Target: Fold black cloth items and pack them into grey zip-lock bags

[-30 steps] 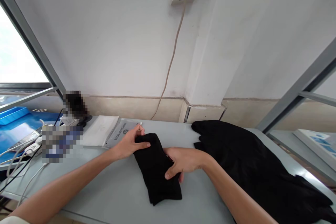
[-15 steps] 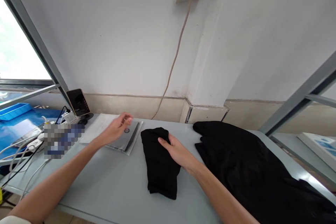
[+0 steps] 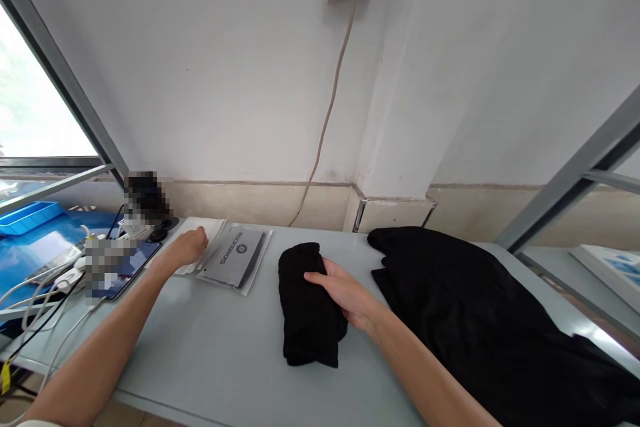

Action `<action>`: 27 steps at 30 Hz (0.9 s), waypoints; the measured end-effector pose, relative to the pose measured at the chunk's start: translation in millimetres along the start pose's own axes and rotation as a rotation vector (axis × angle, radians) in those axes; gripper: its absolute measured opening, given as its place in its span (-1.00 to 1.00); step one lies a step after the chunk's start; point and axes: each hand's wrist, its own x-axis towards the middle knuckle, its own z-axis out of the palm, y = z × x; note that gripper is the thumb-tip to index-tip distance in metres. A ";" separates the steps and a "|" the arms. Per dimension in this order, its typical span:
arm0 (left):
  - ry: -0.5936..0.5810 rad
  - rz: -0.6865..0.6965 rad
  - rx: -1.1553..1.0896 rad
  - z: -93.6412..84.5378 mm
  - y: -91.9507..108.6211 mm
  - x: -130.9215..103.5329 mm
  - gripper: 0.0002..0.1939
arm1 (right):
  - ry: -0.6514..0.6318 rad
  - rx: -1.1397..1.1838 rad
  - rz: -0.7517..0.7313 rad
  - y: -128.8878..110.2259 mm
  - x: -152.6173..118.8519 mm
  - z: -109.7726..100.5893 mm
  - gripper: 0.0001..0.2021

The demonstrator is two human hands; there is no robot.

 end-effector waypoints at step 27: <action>0.519 0.538 -0.851 28.1 139.2 -71.3 -0.87 | 0.020 -0.073 -0.230 3.2 -4.2 28.0 -0.62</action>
